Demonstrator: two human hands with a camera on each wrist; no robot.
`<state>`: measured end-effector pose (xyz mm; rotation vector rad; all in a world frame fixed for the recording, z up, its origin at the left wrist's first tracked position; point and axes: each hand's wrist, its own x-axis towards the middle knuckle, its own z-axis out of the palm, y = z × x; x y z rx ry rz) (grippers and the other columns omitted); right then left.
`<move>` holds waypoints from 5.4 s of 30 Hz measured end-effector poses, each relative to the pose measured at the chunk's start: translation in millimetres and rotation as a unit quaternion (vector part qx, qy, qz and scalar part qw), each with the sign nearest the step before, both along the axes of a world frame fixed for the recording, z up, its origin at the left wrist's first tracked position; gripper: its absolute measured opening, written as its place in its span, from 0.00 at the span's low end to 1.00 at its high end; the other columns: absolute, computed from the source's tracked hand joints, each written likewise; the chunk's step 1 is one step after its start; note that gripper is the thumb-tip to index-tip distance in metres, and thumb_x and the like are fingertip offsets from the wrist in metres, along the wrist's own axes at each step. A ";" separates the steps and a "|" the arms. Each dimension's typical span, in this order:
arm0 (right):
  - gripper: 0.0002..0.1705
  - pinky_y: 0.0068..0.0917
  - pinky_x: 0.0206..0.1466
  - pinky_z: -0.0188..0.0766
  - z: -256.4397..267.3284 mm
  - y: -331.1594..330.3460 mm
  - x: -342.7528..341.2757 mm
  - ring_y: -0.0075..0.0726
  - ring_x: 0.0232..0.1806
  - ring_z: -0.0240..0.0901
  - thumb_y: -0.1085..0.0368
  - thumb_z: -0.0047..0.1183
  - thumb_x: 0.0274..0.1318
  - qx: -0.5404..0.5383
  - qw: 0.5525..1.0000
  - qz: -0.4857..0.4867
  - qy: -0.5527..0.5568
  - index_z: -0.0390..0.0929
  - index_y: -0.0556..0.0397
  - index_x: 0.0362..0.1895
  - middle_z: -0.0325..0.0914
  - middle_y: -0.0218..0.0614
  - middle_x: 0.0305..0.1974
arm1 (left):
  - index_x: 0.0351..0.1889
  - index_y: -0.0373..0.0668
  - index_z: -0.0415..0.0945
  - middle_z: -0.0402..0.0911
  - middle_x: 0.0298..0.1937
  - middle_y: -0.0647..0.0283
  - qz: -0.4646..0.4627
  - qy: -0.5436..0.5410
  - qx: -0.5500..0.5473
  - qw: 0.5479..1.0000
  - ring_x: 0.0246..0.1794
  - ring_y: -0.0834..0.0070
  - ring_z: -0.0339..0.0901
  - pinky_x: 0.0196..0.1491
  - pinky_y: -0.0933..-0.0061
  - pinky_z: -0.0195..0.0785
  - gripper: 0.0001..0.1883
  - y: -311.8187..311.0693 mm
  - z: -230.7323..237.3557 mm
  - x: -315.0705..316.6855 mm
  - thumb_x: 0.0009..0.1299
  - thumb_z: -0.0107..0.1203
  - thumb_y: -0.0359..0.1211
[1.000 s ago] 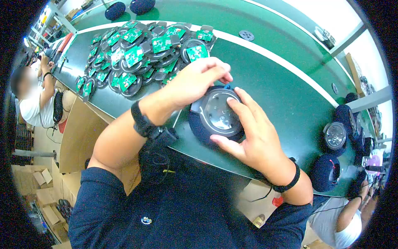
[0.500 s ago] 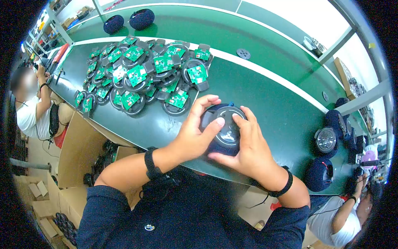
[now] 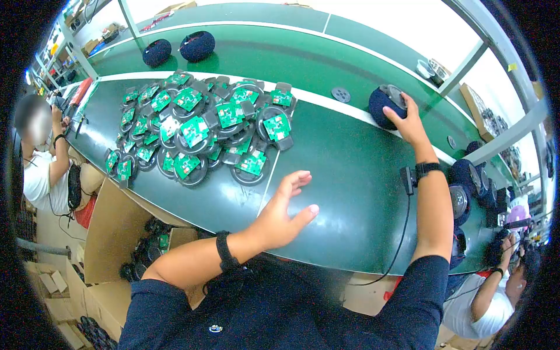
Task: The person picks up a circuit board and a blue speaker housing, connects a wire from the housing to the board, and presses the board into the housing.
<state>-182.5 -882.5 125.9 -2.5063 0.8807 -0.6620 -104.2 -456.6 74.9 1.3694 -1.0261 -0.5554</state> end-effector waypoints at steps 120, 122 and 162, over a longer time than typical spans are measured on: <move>0.53 0.48 0.73 0.59 14.0 315.8 -141.7 0.65 0.72 0.60 0.50 0.75 0.42 -0.050 0.992 0.114 -0.002 0.63 0.54 0.71 0.59 0.60 0.71 | 0.62 0.37 0.72 0.73 0.65 0.50 0.192 -0.640 0.261 0.697 0.74 0.54 0.61 0.74 0.30 0.41 0.37 -49.3 47.8 140.9 0.62 0.66 0.54; 0.50 0.48 0.74 0.58 7.0 310.6 -140.7 0.63 0.74 0.58 0.52 0.75 0.43 -0.043 0.990 0.128 -0.035 0.64 0.52 0.69 0.58 0.58 0.73 | 0.61 0.41 0.69 0.75 0.62 0.52 0.179 -0.594 0.187 0.762 0.68 0.54 0.68 0.72 0.37 0.48 0.32 -47.9 51.7 137.2 0.62 0.68 0.41; 0.06 0.57 0.76 0.47 21.5 276.2 -71.9 0.32 0.46 0.81 0.63 0.59 0.63 0.139 0.946 0.260 -0.136 0.86 0.47 0.41 0.87 0.29 0.37 | 0.76 0.42 0.55 0.76 0.62 0.57 -0.036 0.166 0.000 0.986 0.58 0.71 0.77 0.60 0.67 0.73 0.39 38.6 66.5 23.5 0.66 0.59 0.21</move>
